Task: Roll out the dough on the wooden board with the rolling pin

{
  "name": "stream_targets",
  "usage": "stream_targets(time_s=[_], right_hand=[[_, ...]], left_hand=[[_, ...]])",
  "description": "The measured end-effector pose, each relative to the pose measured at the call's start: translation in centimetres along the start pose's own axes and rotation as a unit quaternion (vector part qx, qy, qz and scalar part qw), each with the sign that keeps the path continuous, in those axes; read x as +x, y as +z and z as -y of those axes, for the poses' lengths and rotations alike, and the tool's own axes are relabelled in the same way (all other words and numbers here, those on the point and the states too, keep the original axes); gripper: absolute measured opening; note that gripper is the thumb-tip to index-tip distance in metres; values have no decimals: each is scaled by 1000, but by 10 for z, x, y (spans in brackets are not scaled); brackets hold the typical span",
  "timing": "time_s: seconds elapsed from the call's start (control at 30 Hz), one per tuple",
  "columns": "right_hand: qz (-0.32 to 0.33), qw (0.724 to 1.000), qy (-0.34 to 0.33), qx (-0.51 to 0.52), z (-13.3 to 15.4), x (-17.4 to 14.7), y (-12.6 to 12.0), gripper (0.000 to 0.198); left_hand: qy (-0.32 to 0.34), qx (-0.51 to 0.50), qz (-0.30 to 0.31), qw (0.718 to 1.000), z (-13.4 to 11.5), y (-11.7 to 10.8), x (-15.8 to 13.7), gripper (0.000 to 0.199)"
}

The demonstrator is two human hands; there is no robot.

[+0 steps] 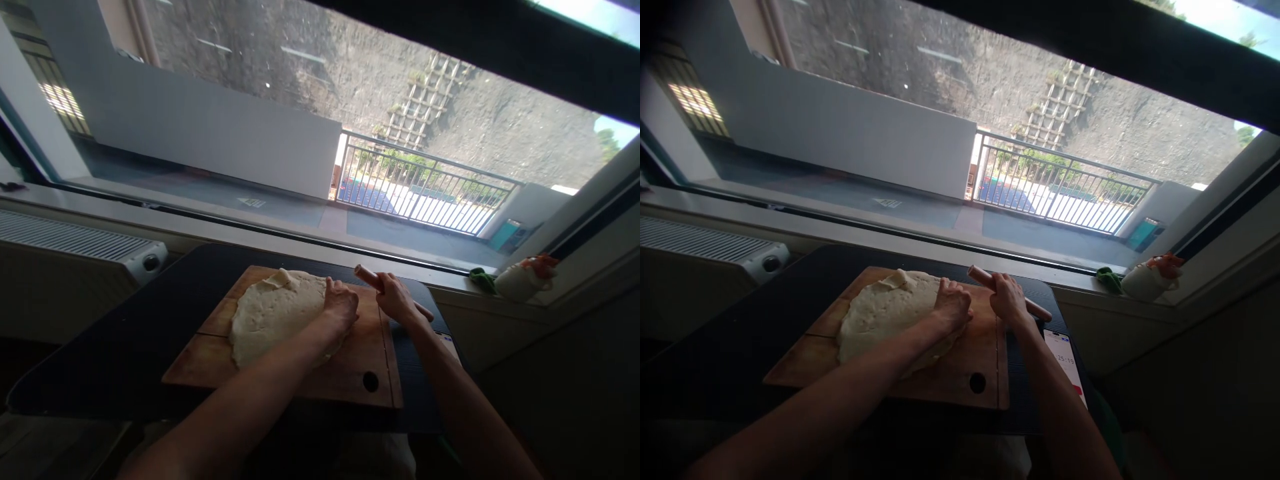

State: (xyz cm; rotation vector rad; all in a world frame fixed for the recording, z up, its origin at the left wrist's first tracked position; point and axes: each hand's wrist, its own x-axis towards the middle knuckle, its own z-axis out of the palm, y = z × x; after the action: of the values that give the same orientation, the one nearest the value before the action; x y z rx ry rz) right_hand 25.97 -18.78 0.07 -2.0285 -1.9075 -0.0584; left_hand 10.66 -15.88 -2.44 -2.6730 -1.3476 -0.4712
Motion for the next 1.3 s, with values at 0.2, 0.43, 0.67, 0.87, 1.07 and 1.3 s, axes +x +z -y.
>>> stream_targets(time_s=[0.2,0.43,0.67,0.87,1.07,1.3], right_hand=[[-4,1000,0,-7,-12,-6,-2,40],[48,998,-12,-26,2,1,11,44],[134,989,-53,-29,29,14,25,29],[41,999,-15,-8,51,27,51,42],[16,997,-68,-39,64,-52,53,50],[1,999,-41,-13,56,-20,28,33]], left_hand=[[-1,3,-3,1000,-10,10,9,21],[94,-107,-24,990,23,0,-40,20],[47,-139,-55,988,95,-10,-106,29],[35,-128,-61,989,109,-6,-122,35],[27,-123,-54,991,105,-6,-123,36],[26,-120,-53,991,105,-6,-121,35]])
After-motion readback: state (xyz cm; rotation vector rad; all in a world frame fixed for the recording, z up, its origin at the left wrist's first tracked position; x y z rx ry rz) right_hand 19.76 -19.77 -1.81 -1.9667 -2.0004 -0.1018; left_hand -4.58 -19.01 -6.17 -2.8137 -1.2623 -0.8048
